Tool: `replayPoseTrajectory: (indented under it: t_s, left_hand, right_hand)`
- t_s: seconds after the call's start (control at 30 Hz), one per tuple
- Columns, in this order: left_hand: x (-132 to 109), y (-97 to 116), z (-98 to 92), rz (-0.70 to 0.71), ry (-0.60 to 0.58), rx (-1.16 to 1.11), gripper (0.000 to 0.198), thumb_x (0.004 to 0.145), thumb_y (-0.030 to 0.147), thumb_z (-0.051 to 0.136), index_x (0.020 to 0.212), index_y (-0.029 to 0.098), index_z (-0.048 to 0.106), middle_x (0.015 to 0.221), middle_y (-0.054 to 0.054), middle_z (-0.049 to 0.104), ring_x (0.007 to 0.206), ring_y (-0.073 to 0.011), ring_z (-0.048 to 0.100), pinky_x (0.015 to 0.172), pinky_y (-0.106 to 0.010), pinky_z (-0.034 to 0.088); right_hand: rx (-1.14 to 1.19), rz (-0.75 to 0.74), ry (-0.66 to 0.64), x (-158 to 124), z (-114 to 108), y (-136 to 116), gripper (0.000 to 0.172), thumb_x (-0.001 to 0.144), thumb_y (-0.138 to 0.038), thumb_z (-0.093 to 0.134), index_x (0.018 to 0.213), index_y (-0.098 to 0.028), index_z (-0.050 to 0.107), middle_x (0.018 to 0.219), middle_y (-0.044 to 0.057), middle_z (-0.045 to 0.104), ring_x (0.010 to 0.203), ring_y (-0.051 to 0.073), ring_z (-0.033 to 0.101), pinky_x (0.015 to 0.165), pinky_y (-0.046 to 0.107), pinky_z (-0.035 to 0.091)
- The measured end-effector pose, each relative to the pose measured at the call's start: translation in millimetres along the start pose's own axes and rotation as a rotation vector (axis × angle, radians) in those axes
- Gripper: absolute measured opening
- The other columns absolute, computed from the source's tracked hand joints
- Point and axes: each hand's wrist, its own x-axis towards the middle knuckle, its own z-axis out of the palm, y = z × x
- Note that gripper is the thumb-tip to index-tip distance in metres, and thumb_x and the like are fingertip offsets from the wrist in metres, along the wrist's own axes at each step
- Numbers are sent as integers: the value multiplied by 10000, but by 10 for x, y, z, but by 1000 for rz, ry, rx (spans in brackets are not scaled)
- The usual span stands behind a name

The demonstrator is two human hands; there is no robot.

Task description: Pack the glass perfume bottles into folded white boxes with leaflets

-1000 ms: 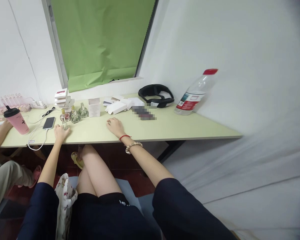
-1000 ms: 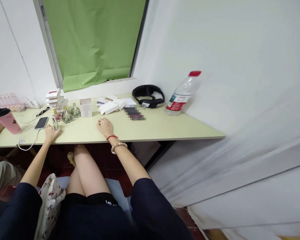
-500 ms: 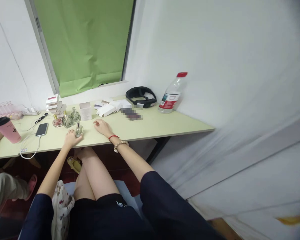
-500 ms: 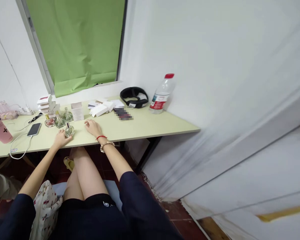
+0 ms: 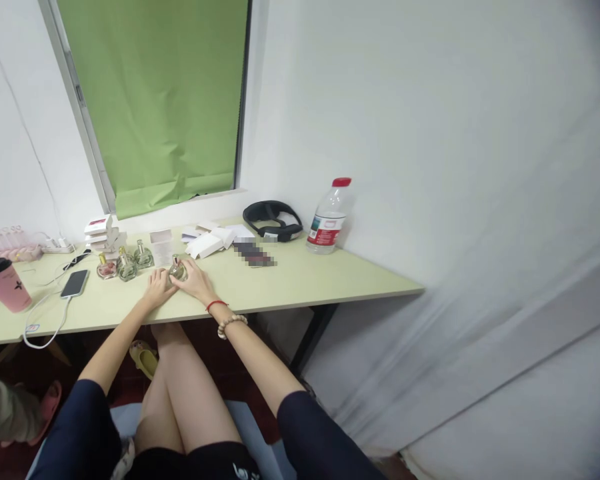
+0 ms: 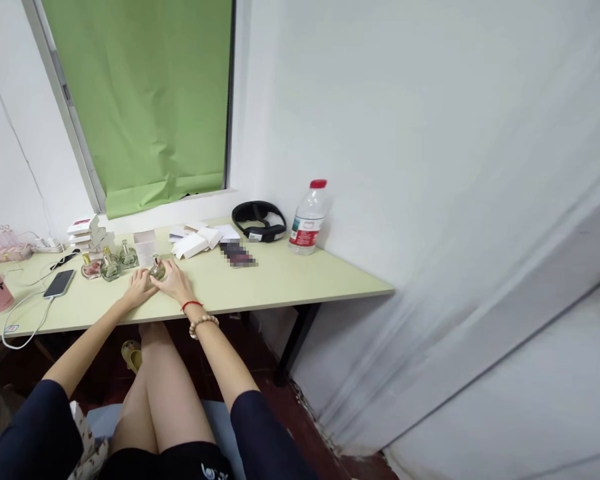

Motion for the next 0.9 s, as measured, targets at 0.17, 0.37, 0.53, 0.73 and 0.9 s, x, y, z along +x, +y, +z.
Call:
replayPoseTrajectory:
  t_s: [0.17,0.37,0.53,0.73,0.9]
  left_hand:
    - [36,-152,-201,85,-14,65,756,820,553,610,1406,132,383,1440,-200,423,1391,-345,320,1133,-498,247]
    - [343,-231,-617,186,-16,431,720,909,368,496,1500,40,247,1565,-231,208,1475,-364,132,1179,-512,159]
    - [599,-128,-672,-18,57,415,601,890,183,433,1464,33,333,1561,-246,200,1476,-364,125,1161,-556,194]
    - [595,11,-472,-96,95,289,507,866,163,466,1361,56,467,1558,-245,219,1471,-374,142,1156,-545,230]
    - [535,57,-391,-122,159,245,571,892,158,415,1452,70,345,1549,-232,254,1460,-349,210,1150,-516,257]
  right_hand:
    - [6,7,23,2,16,-21,406,820,-421,637,1146,-184,582,1128,92,607,915,216,617,741,288,492]
    - [3,40,20,3,6,-27,415,830,-434,632,1147,-172,575,1128,108,596,970,242,604,746,309,490]
    - [-11,36,30,-20,4,-33,406,832,-422,629,1150,-177,572,1109,106,594,961,248,608,735,315,491]
    - [2,24,35,-32,-1,-17,426,806,-416,649,1152,-181,570,1113,102,590,944,246,617,720,319,508]
    - [28,-22,43,-33,3,-8,608,718,-411,724,1238,-169,523,1190,124,570,972,263,610,763,348,526]
